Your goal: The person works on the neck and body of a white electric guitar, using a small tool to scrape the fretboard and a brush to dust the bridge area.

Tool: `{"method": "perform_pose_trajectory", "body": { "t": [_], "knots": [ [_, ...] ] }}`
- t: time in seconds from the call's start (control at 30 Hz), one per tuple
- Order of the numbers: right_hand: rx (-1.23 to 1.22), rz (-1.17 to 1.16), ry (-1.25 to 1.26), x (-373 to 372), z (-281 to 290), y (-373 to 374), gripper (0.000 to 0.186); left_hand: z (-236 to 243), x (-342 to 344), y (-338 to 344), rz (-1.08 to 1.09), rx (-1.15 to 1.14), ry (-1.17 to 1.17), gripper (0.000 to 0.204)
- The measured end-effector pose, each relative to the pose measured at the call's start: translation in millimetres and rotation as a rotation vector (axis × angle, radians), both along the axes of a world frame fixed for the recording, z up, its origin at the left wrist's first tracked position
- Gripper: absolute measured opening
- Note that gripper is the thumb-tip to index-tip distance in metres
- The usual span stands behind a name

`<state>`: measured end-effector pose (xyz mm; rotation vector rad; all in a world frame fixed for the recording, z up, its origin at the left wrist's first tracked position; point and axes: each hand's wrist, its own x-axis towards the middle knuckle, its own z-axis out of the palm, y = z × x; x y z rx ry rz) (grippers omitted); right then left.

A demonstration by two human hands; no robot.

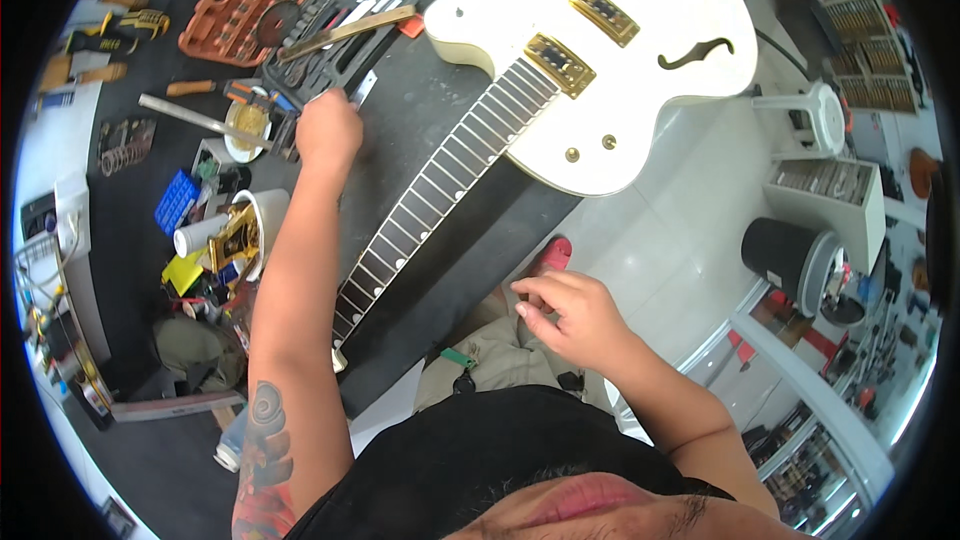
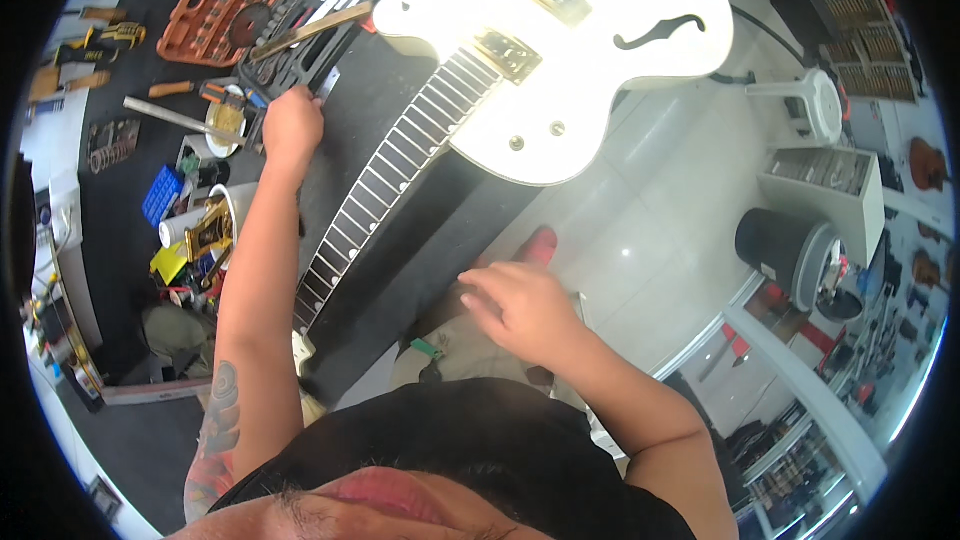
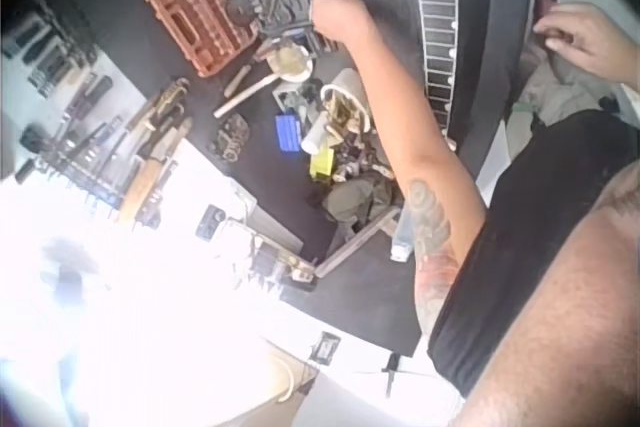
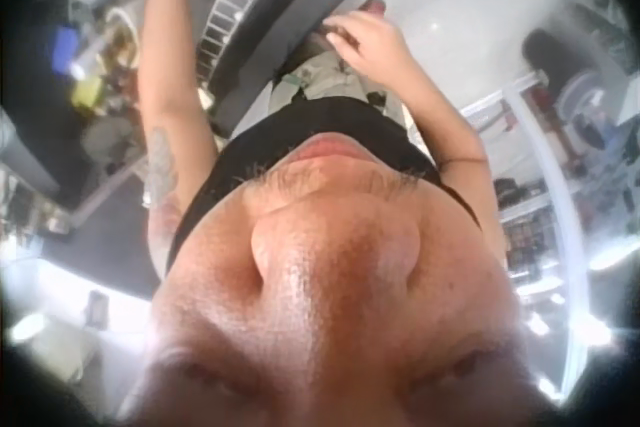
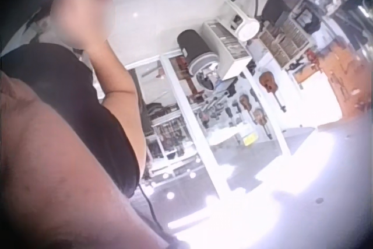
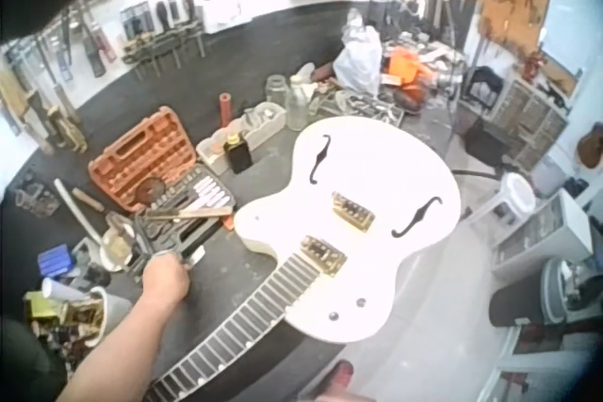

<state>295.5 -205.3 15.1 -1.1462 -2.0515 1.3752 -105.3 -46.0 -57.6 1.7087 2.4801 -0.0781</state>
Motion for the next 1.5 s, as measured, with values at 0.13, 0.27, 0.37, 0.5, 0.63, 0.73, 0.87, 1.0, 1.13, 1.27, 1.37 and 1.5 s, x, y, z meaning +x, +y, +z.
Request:
{"method": "perform_pose_trajectory", "body": {
  "t": [0.13,0.27,0.37,0.5,0.63,0.73,0.87,1.0,1.13,1.27,1.37,1.5],
  "knots": [
    [-0.006,-0.01,0.008,-3.6,-12.2,-5.1,0.024,-0.4,7.7,8.1,-0.022,-0.025,0.024,0.025],
    [0.014,-0.043,0.009,-10.0,-19.5,-3.4,0.024,-3.2,6.5,12.4,-0.036,-0.055,0.018,0.026],
    [-0.001,-0.067,0.007,-15.5,-13.1,-1.5,0.023,-1.8,-1.4,15.0,-0.039,-0.071,-0.016,0.028],
    [0.022,-0.076,0.033,-18.8,-9.9,2.9,0.023,-5.4,-5.4,17.6,-0.072,-0.15,-0.036,0.028],
    [0.01,-0.079,0.021,-19.9,-15.4,11.9,0.023,-1.4,2.6,13.1,-0.065,-0.116,-0.049,0.027],
    [0.016,-0.094,0.021,-22.1,-21.1,13.3,0.023,-4.2,0.1,12.7,-0.055,-0.042,-0.056,0.027],
    [-0.021,-0.11,0.025,-31.5,-16.0,11.0,0.023,-1.5,-8.7,18.7,-0.113,-0.135,-0.152,0.029],
    [-0.001,-0.052,0.039,-42.3,-14.9,10.4,0.022,4.4,-13.9,12.9,-0.094,-0.124,-0.189,0.028],
    [0.015,-0.058,0.022,-39.9,-31.2,8.5,0.023,27.5,15.4,-18.3,-0.006,0.04,-0.114,0.028],
    [-0.037,-0.082,0.009,-38.5,-30.5,2.3,0.022,26.0,16.5,-52.0,0.074,-0.222,-0.092,0.039],
    [-0.035,-0.054,0.016,-40.4,-27.8,1.9,0.022,19.3,12.8,-65.3,0.071,-0.305,-0.112,0.044],
    [-0.009,-0.02,0.017,-32.6,-31.0,8.6,0.022,24.1,10.2,-77.6,0.065,-0.241,-0.189,0.035]
  ]
}}
